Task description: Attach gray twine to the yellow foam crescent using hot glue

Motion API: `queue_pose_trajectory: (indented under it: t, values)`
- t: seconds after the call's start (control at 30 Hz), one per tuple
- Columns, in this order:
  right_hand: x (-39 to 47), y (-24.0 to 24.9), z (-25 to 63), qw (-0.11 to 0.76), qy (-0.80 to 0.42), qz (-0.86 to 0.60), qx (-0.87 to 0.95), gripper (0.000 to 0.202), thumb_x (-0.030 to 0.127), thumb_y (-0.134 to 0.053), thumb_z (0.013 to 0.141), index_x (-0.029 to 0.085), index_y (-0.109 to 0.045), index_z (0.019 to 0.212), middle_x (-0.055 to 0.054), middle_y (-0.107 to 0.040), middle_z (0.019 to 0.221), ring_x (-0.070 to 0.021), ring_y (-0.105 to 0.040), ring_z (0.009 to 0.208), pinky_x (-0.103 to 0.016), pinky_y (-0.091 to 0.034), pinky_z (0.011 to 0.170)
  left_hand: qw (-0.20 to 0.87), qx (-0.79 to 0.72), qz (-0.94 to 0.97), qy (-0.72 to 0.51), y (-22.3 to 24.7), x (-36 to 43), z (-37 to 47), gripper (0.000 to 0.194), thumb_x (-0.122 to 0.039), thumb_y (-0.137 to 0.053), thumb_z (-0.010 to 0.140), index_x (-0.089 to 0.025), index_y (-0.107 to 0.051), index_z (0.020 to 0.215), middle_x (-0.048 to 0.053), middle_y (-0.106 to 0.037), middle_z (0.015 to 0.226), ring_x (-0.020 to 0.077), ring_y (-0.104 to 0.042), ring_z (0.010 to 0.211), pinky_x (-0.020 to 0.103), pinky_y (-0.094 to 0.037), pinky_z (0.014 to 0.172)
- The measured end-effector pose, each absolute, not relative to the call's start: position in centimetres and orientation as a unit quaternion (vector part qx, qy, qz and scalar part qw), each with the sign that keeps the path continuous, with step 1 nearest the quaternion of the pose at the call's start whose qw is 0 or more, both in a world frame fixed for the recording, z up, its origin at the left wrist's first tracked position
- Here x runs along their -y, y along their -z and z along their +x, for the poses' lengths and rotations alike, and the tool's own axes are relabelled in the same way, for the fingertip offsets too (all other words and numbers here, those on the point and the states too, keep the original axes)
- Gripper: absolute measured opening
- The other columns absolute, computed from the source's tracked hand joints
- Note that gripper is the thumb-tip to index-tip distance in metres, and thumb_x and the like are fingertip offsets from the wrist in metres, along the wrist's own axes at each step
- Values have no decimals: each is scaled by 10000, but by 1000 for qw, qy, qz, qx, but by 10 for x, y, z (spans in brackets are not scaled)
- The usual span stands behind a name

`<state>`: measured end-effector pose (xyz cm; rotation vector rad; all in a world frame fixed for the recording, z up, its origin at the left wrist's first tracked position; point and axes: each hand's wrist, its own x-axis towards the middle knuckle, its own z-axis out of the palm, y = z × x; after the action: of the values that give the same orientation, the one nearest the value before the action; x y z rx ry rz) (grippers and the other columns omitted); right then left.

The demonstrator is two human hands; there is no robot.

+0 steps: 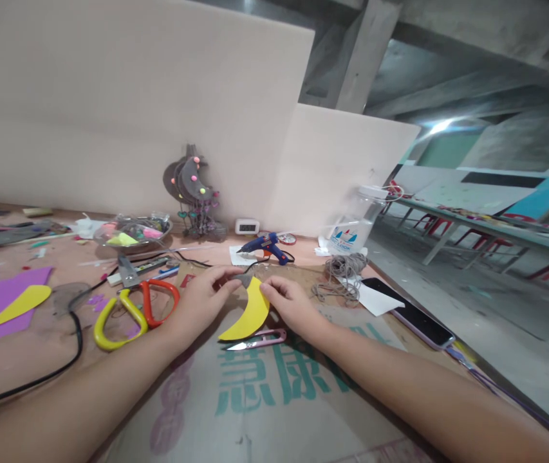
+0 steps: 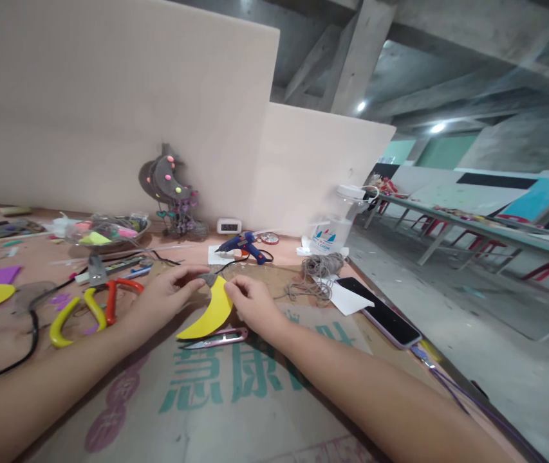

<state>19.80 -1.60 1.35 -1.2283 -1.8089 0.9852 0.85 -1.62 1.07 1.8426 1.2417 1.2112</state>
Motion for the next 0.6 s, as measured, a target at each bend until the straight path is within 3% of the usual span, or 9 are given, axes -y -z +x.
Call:
queue_pose_trajectory:
  t: [0.2,0.47,0.6]
  values:
    - [14,-15,199,391,-395,-452,698,284,394,-455,823,165,-500,662,29,-452,558,-77,-412,489,-175,-335,425,219,-484,728,-433,-16,23,10,256,-319,-521,808,-226,-663,1000,43,-662,1061,218,-568,996,324,-415,865]
    - [12,-10,199,368,-367,-460,720,271,384,-440,846,167,-530,711,30,-452,563,-89,-424,501,-189,-339,442,248,-490,708,-444,-11,16,10,219,-313,-573,769,-210,-675,934,40,-689,989,213,-596,915,308,-432,813]
    - [18,-34,200,466,-300,-430,712,181,336,-508,810,175,-574,861,-6,-574,739,-119,-528,670,-233,-443,611,294,-496,679,-454,-8,12,8,231,-315,-581,756,-190,-673,927,47,-700,940,210,-614,862,308,-450,790]
